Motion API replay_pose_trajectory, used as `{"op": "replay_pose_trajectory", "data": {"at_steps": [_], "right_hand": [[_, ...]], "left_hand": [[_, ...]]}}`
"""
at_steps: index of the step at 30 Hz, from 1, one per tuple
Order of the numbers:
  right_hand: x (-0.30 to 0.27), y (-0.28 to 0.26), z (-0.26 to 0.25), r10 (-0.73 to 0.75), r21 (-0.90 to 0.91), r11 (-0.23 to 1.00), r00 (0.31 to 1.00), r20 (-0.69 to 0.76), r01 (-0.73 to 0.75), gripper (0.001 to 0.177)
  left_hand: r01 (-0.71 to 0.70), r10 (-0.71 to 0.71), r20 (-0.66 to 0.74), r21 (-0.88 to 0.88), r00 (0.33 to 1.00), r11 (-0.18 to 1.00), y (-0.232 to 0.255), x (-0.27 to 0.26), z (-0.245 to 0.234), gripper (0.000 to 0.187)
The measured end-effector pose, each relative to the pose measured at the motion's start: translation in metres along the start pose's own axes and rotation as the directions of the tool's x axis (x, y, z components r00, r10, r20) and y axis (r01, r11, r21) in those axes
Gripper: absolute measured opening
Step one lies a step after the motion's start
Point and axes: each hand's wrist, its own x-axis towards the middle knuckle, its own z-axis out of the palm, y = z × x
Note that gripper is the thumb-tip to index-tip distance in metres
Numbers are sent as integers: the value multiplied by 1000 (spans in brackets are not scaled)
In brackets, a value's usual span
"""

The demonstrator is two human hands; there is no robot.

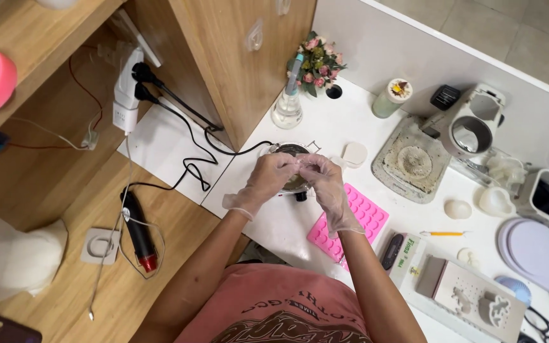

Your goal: Putting on protective gloves and stirring melted wax in a pot.

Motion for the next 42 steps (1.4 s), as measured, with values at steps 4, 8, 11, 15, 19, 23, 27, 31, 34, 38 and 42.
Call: {"op": "replay_pose_trajectory", "data": {"at_steps": [4, 8, 11, 15, 19, 23, 27, 31, 34, 38, 42], "right_hand": [[9, 9, -4, 23, -4, 1000, 999, 32, -23, 25], [14, 1, -1, 16, -44, 999, 1000, 20, -15, 22], [17, 4, 0, 31, -69, 997, 999, -6, -32, 18], [16, -2, 4, 47, -58, 997, 999, -15, -48, 12], [23, 15, -2, 1, 1, 1000, 1000, -2, -1, 10], [22, 11, -5, 22, -28, 999, 999, -36, -23, 14], [19, 10, -10, 68, -118, 990, 992, -105, -80, 22], [12, 8, -13, 64, -78, 994, 989, -131, -74, 20], [5, 3, -11, 21, -101, 994, 991, -130, -35, 20], [3, 8, -14, 63, -155, 984, 983, -170, -90, 18], [-1, 6, -15, 61, -114, 990, 985, -159, -79, 16]], "left_hand": [[84, -84, -20, -5, 996, 996, -18, 7, 2, 18], [141, -115, 113, -258, 987, 956, -31, 12, -5, 29], [226, -177, 175, -327, 969, 918, -32, 14, -7, 35], [296, -235, 195, -399, 952, 868, -42, 17, -9, 39], [289, -225, 200, -395, 954, 872, -34, 17, -8, 43], [265, -251, 111, -134, 962, 955, -13, 10, -12, 49], [93, -90, 65, -36, 994, 995, -18, 7, -12, 48], [135, -133, -28, 330, 991, 934, 14, 2, -6, 46], [-225, 267, 47, 685, 963, 693, -5, 5, -4, 36], [-217, 199, 103, 661, 975, 718, -11, 14, -5, 7], [-27, 52, -62, 353, 997, 935, 4, 17, -5, 7]]}}
